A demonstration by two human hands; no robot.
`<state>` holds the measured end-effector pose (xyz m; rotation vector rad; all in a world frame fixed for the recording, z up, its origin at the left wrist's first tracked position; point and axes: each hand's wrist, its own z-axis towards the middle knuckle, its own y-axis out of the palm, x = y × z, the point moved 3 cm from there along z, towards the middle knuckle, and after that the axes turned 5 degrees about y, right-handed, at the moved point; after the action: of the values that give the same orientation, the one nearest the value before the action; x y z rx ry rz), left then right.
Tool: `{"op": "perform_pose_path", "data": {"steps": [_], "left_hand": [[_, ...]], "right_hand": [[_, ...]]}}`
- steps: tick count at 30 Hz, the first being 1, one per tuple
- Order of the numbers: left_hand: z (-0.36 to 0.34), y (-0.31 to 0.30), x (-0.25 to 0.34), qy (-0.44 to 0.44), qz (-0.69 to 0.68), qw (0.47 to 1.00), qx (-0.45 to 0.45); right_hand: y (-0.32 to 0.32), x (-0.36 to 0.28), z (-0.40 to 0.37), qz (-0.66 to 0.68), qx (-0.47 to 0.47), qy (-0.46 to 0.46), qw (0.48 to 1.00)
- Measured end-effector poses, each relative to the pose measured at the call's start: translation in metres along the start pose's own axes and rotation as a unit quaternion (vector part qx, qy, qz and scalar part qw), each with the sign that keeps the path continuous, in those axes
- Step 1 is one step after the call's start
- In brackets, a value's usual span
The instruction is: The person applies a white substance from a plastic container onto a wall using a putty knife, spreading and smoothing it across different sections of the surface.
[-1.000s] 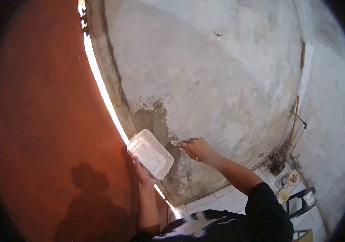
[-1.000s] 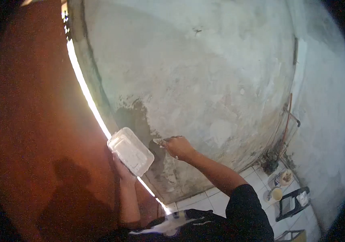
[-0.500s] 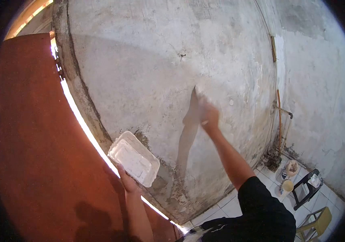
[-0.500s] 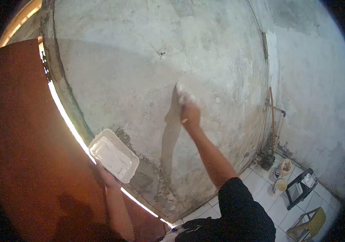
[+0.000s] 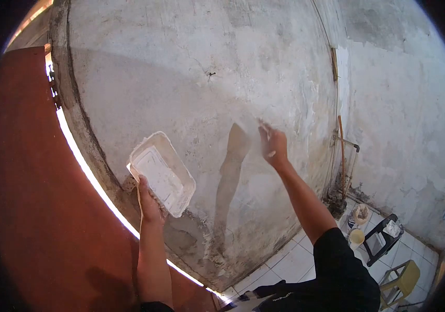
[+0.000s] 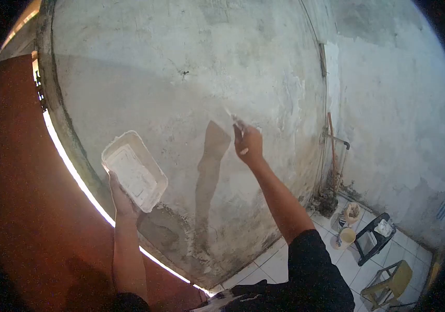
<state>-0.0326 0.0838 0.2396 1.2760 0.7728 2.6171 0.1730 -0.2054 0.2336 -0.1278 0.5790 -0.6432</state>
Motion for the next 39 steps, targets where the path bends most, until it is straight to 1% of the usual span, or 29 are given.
{"op": "perform_pose_path", "data": {"steps": [2, 3, 5, 8, 9, 10, 12, 13, 14, 15, 16, 18, 19, 20, 22, 23, 24, 26, 27, 29, 30, 31, 32, 33, 34, 35, 36, 38, 39], "left_hand": [[-0.004, 0.000, -0.001, 0.012, 0.021, 1.000, 0.008], [-0.006, -0.003, -0.003, 0.013, 0.023, 1.000, 0.010], [-0.007, -0.014, -0.014, -0.012, -0.013, 0.999, -0.028], [-0.006, -0.049, -0.051, -0.028, 0.032, 0.999, -0.014], [-0.007, -0.048, -0.056, 0.003, 0.045, 0.998, -0.034], [-0.010, -0.049, -0.061, 0.004, 0.045, 0.999, -0.028], [-0.015, -0.037, -0.064, 0.000, 0.054, 0.996, -0.070], [-0.020, -0.024, -0.056, -0.029, 0.009, 0.997, -0.066], [-0.019, -0.026, -0.059, -0.032, 0.007, 0.998, -0.061], [-0.018, -0.030, -0.064, -0.052, -0.017, 0.997, -0.058], [-0.018, -0.031, -0.068, -0.071, -0.043, 0.995, -0.057], [-0.018, -0.031, -0.066, -0.074, -0.053, 0.994, -0.066], [-0.017, -0.028, -0.064, -0.074, -0.059, 0.993, -0.074], [-0.016, -0.024, -0.063, -0.074, -0.064, 0.992, -0.078], [-0.015, -0.021, -0.060, -0.052, -0.034, 0.997, -0.039], [-0.013, -0.021, -0.061, -0.048, -0.041, 0.998, -0.031], [-0.013, -0.022, -0.062, -0.049, -0.041, 0.997, -0.033], [-0.014, -0.024, -0.063, -0.058, -0.038, 0.997, -0.032], [-0.016, -0.020, -0.058, -0.057, -0.040, 0.997, -0.035], [-0.025, -0.009, -0.046, -0.055, -0.053, 0.996, -0.041], [-0.026, -0.010, -0.047, -0.054, -0.055, 0.996, -0.043], [-0.027, -0.013, -0.048, -0.059, -0.055, 0.996, -0.033], [-0.029, -0.015, -0.050, -0.064, -0.055, 0.996, -0.022], [-0.031, -0.015, -0.050, -0.065, -0.055, 0.996, -0.022], [-0.031, -0.015, -0.049, -0.056, -0.051, 0.997, -0.019], [-0.030, -0.014, -0.048, -0.045, -0.048, 0.998, -0.015], [-0.030, -0.013, -0.048, -0.046, -0.049, 0.998, -0.016], [-0.029, -0.013, -0.046, -0.079, -0.052, 0.995, -0.022], [-0.028, -0.014, -0.046, -0.077, -0.051, 0.995, -0.026]], "right_hand": [[-0.018, -0.014, 0.019, 0.063, 0.077, -0.040, 0.994], [-0.015, -0.013, 0.028, 0.066, 0.075, -0.040, 0.994], [-0.004, -0.014, 0.037, 0.071, 0.053, -0.099, 0.991], [0.020, -0.015, 0.032, 0.065, 0.033, -0.101, 0.992], [0.033, -0.011, 0.026, 0.070, 0.028, -0.102, 0.992], [0.044, -0.006, 0.016, 0.053, 0.029, -0.090, 0.994], [0.057, -0.002, -0.007, 0.035, 0.023, -0.077, 0.996], [0.063, -0.006, -0.018, 0.010, 0.010, -0.087, 0.996], [0.068, -0.010, -0.032, -0.016, -0.003, -0.097, 0.995], [0.068, -0.013, -0.047, -0.005, -0.030, -0.096, 0.995], [0.066, -0.015, -0.062, -0.009, -0.033, -0.095, 0.995], [0.060, -0.021, -0.082, -0.007, -0.106, -0.142, 0.984], [0.051, -0.026, -0.082, 0.041, -0.151, -0.118, 0.981], [0.046, -0.021, -0.074, 0.035, -0.148, -0.119, 0.981], [0.042, -0.012, -0.053, 0.050, -0.230, -0.078, 0.969], [0.031, -0.014, -0.040, 0.108, -0.133, -0.126, 0.977], [0.024, -0.019, -0.029, 0.107, -0.131, -0.124, 0.978], [0.009, -0.017, -0.008, 0.087, -0.012, 0.027, 0.996], [0.013, -0.017, -0.007, 0.085, -0.009, 0.026, 0.996], [0.038, -0.010, -0.013, 0.037, 0.031, 0.025, 0.999], [0.073, 0.000, -0.024, -0.007, -0.022, -0.006, 1.000], [0.122, 0.022, -0.043, 0.051, -0.104, -0.025, 0.993], [0.112, -0.011, -0.071, -0.051, -0.105, -0.021, 0.993], [0.122, -0.014, -0.095, -0.017, -0.105, -0.041, 0.994], [0.124, -0.019, -0.114, 0.017, -0.148, -0.024, 0.989], [0.109, -0.033, -0.127, 0.017, -0.211, -0.006, 0.977], [0.107, -0.029, -0.138, 0.016, -0.211, -0.005, 0.977], [0.099, -0.022, -0.155, 0.003, -0.222, -0.129, 0.966], [0.076, -0.029, -0.150, 0.002, -0.199, -0.158, 0.967]]}}
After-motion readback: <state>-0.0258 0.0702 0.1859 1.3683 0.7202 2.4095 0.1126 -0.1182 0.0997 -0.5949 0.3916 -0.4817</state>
